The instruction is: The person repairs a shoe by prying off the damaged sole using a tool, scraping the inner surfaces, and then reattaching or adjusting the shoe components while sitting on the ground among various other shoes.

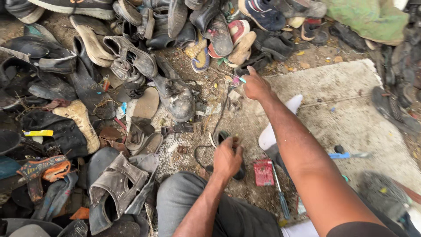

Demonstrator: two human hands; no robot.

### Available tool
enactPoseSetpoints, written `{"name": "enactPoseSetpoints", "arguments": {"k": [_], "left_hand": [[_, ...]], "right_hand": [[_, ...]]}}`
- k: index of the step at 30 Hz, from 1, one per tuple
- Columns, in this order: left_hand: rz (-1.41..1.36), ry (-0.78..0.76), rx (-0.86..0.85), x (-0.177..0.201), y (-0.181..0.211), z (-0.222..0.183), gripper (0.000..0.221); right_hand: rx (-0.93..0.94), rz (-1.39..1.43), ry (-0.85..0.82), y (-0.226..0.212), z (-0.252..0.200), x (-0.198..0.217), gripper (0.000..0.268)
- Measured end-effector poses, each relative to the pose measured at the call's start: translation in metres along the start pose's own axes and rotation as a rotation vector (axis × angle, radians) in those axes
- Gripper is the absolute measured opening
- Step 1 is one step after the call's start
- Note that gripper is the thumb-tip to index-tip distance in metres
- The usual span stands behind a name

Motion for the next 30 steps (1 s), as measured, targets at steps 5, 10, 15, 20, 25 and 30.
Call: {"name": "enactPoseSetpoints", "arguments": {"k": [5, 10, 15, 20, 25, 30], "left_hand": [[0.062, -0.090, -0.003, -0.017, -0.015, 0.011, 0.034], [0.030, -0.066, 0.087, -0.012, -0.015, 0.014, 0.034], [0.200, 0.058, 0.081, -0.015, -0.025, 0.009, 0.030], [0.124, 0.177, 0.035, -0.016, -0.037, 0.000, 0.030], [0.133, 0.115, -0.134, -0.001, -0.014, -0.035, 0.040], [0.507, 0.195, -0.572, -0.010, 0.035, -0.084, 0.054]], "right_hand": [[-0.116, -0.031, -0.097, -0.011, 0.015, -0.009, 0.041], [0.325, -0.198, 0.132, -0.001, -0.045, -0.004, 0.031], [0.256, 0.129, 0.103, -0.026, -0.183, 0.004, 0.040], [0.159, 0.335, 0.113, -0.090, -0.324, 0.003, 0.036], [0.295, 0.309, 0.341, -0.122, -0.408, -0.018, 0.038], [0.079, 0.836, 0.372, -0.095, -0.487, -0.068, 0.031]]}}
Point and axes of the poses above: each hand's wrist, its own z-axis towards the middle knuckle, its own x-axis out of the back of the hand, y = z × x, the point moved 1 cm from there along z, towards the middle knuckle, and after that the axes turned 11 degrees about z, right-handed, at the moved point
